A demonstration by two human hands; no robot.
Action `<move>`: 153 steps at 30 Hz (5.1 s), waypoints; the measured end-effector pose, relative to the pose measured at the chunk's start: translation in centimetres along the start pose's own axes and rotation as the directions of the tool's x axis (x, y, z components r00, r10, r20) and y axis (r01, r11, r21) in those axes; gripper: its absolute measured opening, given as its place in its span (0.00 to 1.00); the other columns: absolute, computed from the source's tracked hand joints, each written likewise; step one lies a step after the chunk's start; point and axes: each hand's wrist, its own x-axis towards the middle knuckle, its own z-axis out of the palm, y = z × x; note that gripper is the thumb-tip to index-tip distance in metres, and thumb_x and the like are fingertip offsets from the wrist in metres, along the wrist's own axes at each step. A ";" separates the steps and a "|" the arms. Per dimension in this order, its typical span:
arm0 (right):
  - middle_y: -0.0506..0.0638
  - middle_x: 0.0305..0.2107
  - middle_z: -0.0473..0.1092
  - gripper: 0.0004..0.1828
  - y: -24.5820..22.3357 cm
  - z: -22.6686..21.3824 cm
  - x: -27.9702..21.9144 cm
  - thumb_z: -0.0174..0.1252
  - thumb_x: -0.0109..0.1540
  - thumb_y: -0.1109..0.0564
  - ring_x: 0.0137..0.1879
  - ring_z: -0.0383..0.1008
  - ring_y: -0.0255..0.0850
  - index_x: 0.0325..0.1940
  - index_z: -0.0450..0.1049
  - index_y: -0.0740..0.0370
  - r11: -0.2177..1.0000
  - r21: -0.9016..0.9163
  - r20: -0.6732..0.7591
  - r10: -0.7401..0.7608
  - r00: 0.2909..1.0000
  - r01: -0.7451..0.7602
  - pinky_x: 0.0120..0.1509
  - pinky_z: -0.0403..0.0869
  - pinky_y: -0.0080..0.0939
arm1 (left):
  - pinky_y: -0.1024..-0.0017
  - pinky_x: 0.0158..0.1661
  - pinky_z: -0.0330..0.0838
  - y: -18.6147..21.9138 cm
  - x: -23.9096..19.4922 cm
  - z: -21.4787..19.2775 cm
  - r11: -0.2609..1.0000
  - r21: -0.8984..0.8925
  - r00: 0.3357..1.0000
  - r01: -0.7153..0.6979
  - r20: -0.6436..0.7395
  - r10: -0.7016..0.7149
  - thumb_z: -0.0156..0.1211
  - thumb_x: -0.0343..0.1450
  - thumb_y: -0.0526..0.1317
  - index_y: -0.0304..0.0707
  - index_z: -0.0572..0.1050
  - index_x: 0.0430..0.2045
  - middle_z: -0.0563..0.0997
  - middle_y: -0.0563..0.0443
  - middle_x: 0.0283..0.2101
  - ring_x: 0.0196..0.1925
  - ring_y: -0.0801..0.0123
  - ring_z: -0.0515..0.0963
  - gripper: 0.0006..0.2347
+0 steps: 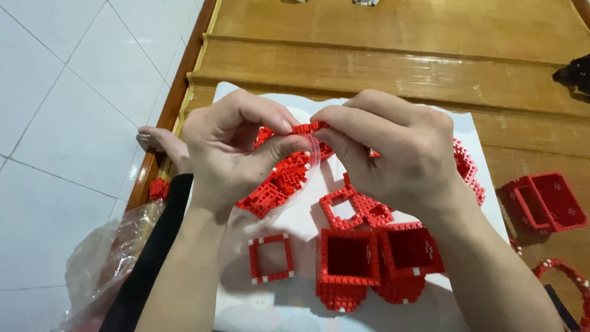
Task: The person assembles red and white plastic bricks into small square box-like structures. They pick individual bricks from a container and attach them to the edges of the growing structures, occasionally rotating the pieces to check alignment.
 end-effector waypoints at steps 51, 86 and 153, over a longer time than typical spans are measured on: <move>0.50 0.42 0.76 0.09 5.8 12.7 0.1 0.59 0.63 0.54 0.47 0.77 0.50 0.43 0.82 0.55 0.949 -0.262 0.797 0.110 0.594 0.176 0.47 0.78 0.48 | 0.53 0.54 0.73 -5.7 0.9 -5.0 0.200 0.980 0.642 -0.008 0.159 -0.750 0.59 0.68 0.48 0.58 0.82 0.43 0.82 0.55 0.50 0.58 0.55 0.76 0.12; 0.45 0.41 0.75 0.13 4.2 11.1 3.5 0.55 0.67 0.46 0.48 0.77 0.52 0.52 0.81 0.39 0.925 -0.310 0.743 0.380 0.550 -0.220 0.37 0.75 0.62 | 0.49 0.49 0.74 -2.5 2.4 -6.8 0.183 0.931 0.638 0.317 -0.067 -0.767 0.50 0.74 0.37 0.57 0.85 0.45 0.84 0.46 0.47 0.45 0.51 0.82 0.15; 0.55 0.53 0.70 0.31 1.3 11.5 4.8 0.50 0.63 0.58 0.55 0.72 0.58 0.72 0.66 0.47 0.956 -0.188 0.840 0.275 0.468 -0.225 0.42 0.76 0.62 | 0.80 0.27 0.82 -2.9 1.8 -9.0 0.893 0.279 0.932 0.352 -0.191 -0.308 0.65 0.73 0.29 0.27 0.77 0.44 0.84 0.42 0.32 0.26 0.69 0.84 0.08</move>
